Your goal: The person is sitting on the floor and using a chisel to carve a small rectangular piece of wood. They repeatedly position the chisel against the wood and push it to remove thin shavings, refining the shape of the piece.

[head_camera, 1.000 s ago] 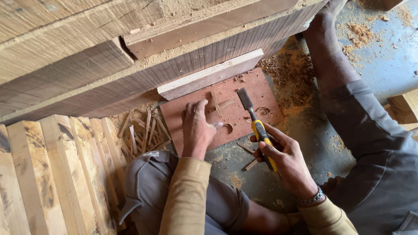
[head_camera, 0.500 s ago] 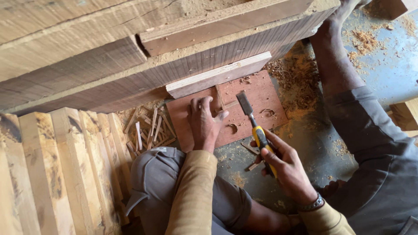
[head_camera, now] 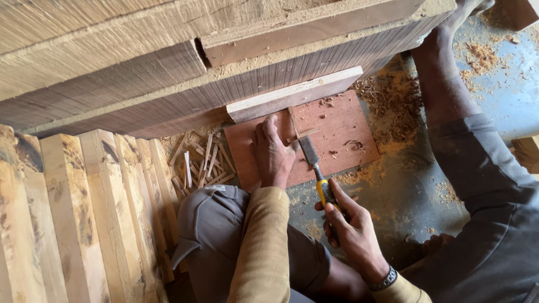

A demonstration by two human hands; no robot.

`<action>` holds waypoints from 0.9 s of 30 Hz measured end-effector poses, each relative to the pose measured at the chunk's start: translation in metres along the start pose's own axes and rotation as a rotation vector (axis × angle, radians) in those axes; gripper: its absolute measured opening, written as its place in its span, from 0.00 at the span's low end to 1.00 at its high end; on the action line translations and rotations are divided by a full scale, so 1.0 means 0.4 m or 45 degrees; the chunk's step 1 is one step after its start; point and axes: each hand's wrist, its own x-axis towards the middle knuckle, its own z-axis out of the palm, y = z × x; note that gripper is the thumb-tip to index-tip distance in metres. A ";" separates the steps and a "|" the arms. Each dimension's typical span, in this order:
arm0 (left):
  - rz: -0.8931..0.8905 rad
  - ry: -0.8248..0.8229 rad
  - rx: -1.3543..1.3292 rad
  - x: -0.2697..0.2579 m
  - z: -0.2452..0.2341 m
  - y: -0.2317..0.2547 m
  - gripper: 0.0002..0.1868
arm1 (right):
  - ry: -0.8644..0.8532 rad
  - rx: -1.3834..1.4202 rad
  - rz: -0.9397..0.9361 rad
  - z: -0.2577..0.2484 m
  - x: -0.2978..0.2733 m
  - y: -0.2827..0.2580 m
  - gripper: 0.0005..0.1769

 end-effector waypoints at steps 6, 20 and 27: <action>0.000 0.039 0.054 -0.002 0.010 -0.003 0.46 | -0.026 0.028 0.050 0.002 0.005 -0.002 0.35; -0.171 0.212 0.303 -0.005 -0.018 0.035 0.51 | 0.114 -0.052 0.159 0.053 -0.003 -0.033 0.33; -0.119 0.191 0.137 0.011 0.022 -0.023 0.53 | 0.068 -0.370 -0.437 0.057 0.052 0.021 0.30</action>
